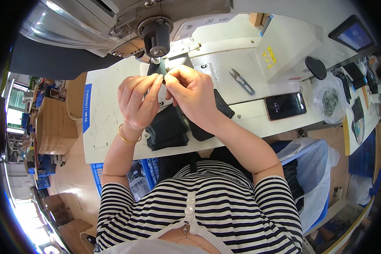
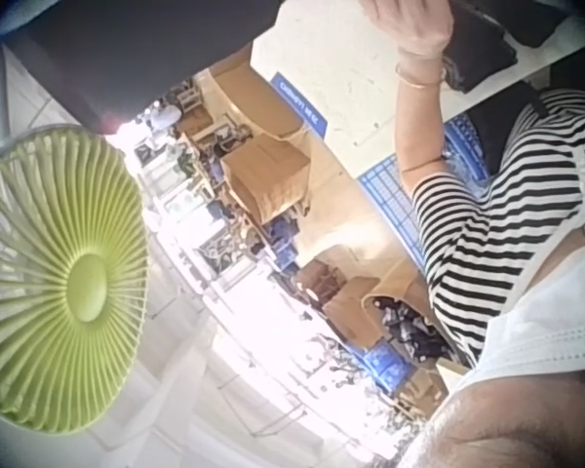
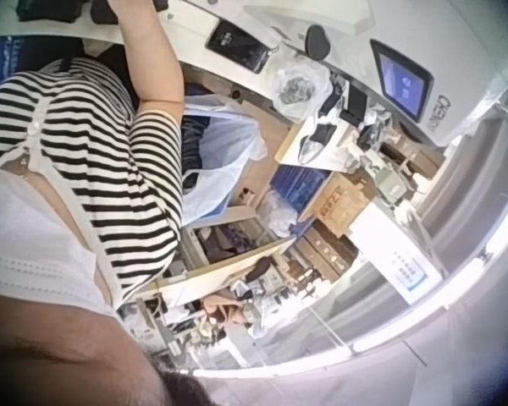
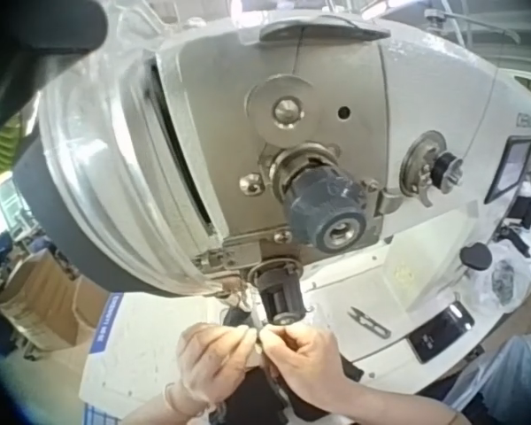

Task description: Stitching or sewing upper panels of shoes using an industrial sewing machine.

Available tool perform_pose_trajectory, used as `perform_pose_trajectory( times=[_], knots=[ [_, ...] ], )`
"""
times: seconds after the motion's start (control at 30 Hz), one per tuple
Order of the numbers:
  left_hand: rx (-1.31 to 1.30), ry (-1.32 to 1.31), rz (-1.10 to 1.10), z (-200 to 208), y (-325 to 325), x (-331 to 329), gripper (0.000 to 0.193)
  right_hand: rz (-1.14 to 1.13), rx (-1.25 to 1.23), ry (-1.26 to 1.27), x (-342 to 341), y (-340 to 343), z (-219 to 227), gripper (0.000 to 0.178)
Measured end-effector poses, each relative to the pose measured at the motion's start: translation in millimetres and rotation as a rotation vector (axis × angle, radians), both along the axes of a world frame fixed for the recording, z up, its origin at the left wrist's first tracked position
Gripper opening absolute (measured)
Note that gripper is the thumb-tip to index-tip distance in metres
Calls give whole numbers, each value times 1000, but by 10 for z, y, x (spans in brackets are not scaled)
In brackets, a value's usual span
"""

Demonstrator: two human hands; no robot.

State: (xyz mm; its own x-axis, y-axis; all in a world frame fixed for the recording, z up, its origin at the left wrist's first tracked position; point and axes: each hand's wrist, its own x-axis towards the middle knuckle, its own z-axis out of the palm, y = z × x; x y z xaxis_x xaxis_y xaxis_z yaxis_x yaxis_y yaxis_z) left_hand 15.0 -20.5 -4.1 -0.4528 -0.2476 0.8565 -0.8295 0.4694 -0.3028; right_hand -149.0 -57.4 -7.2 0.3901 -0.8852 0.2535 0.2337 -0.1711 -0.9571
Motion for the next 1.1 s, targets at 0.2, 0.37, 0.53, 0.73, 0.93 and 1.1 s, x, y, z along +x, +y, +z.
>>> perform_pose_trajectory(
  times=[0.2,0.37,0.53,0.73,0.93,1.1],
  knots=[
    [11,23,0,16,-66,53,26,-2,19,-12,49,-9,-3,17],
    [-1,20,5,42,-139,93,29,0,49,-32,14,-8,-37,17],
    [-60,-13,20,41,-223,141,30,0,54,5,-43,11,-30,17],
    [-93,22,41,10,-302,137,21,-20,75,-10,-77,0,-49,16],
    [-99,30,49,2,-338,142,21,-24,68,26,-105,-13,-47,16],
    [-87,42,42,-5,-349,164,20,-10,60,26,-94,-3,-82,17]
  ],
)
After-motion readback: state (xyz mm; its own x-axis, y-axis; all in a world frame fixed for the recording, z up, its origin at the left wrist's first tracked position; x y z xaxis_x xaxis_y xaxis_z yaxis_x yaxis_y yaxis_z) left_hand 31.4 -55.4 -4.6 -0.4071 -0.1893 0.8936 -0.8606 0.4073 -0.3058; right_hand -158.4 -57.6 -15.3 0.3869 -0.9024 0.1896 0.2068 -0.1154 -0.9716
